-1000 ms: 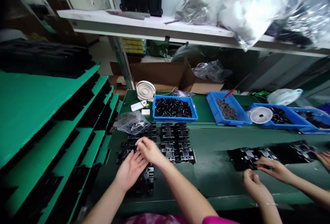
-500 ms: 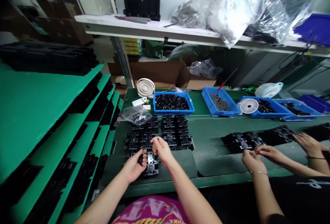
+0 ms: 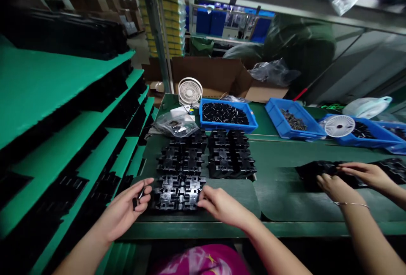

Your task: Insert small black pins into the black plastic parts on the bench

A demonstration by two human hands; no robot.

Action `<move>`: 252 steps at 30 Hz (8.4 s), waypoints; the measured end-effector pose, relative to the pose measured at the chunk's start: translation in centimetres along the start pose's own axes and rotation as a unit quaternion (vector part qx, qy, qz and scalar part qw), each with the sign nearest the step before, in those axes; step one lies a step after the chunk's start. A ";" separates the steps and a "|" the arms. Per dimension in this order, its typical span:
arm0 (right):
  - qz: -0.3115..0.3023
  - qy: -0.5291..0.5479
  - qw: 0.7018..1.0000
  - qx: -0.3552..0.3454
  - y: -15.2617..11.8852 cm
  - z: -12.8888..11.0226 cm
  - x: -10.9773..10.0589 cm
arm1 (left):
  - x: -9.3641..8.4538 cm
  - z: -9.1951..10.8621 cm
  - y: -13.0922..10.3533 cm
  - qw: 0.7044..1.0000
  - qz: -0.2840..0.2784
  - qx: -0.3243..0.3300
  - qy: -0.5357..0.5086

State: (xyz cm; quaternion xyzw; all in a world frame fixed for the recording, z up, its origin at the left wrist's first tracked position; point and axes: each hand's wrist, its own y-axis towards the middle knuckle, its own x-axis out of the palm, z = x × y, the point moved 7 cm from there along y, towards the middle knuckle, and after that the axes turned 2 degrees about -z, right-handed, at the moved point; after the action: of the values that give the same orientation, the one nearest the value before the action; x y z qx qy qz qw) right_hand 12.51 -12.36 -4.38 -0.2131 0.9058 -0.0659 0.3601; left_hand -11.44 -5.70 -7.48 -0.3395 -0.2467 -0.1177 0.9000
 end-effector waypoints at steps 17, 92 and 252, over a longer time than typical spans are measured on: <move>-0.033 -0.060 0.973 -0.220 2.4 -2.0 0.5 | 2.9 -3.6 -2.2 0.988 -0.043 0.140 -0.045; 0.171 0.403 0.876 -0.203 -6.5 5.6 -0.1 | 15.6 -9.2 -3.6 0.588 0.103 0.454 0.661; 0.131 0.266 0.927 -0.229 -4.2 6.0 3.3 | 12.8 -12.8 0.0 0.917 -0.034 0.275 0.287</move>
State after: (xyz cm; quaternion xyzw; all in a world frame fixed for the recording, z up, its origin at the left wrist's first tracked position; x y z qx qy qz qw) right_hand 15.89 -17.31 -9.69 -0.1434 0.9787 0.1366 0.0531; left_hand 4.13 -14.83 -9.08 -0.0211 -0.0115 -0.1683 0.9854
